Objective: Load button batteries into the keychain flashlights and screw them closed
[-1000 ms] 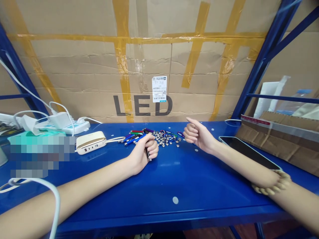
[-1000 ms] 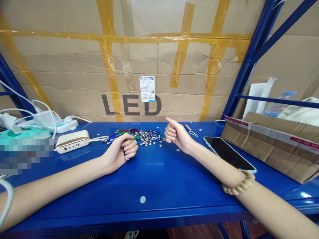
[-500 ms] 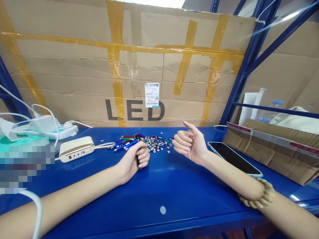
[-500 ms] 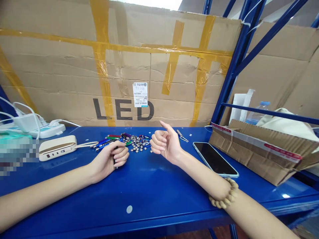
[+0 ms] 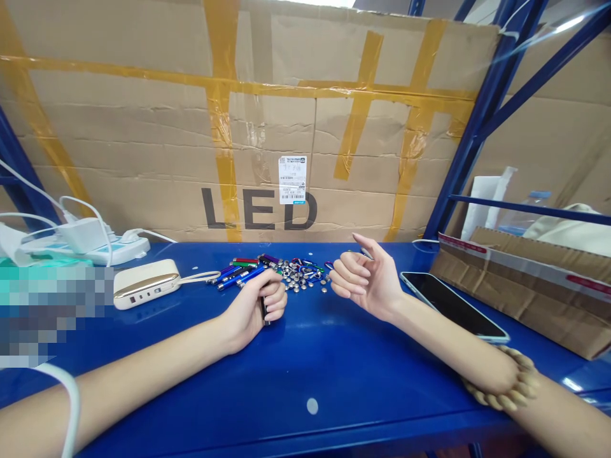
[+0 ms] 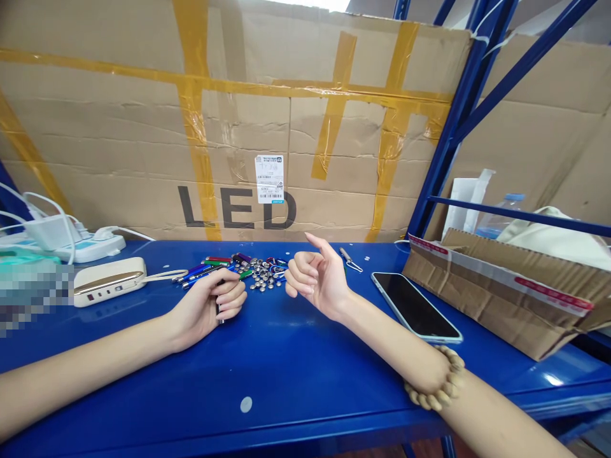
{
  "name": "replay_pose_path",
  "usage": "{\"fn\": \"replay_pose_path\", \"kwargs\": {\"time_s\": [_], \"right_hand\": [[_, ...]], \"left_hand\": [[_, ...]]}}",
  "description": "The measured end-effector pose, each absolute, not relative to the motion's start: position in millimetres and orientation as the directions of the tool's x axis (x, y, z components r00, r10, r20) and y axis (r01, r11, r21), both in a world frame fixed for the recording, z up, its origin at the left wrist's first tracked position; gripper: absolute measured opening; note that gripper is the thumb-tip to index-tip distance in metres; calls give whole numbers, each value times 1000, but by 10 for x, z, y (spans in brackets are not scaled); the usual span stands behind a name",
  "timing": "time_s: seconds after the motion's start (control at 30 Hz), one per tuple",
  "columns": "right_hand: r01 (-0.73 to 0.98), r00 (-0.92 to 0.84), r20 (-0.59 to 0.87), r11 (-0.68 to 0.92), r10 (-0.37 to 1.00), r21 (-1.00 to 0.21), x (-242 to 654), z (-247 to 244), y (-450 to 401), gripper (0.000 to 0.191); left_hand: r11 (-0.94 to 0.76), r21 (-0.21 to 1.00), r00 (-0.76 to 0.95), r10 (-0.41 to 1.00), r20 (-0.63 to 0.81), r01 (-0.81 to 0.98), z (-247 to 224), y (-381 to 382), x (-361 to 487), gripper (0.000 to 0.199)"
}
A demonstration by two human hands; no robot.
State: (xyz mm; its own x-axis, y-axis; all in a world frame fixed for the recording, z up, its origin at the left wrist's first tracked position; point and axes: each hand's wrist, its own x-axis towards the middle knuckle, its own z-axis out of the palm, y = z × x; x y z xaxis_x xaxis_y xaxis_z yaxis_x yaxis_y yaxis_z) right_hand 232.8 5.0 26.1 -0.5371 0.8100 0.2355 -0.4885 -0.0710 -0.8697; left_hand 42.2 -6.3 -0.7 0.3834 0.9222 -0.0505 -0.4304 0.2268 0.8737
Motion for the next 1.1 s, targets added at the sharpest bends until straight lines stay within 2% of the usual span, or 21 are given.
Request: {"fn": "replay_pose_path", "kwargs": {"time_s": [0.23, 1.1], "right_hand": [[-513, -574, 269, -83, 773, -854, 2324, 270, 21, 56], [-484, -497, 174, -105, 850, -869, 2315, 255, 37, 47]], "left_hand": [[223, 876, 385, 922, -47, -428, -16, -61, 416, 43], [244, 872, 404, 913, -58, -425, 10, -70, 428, 45]]}}
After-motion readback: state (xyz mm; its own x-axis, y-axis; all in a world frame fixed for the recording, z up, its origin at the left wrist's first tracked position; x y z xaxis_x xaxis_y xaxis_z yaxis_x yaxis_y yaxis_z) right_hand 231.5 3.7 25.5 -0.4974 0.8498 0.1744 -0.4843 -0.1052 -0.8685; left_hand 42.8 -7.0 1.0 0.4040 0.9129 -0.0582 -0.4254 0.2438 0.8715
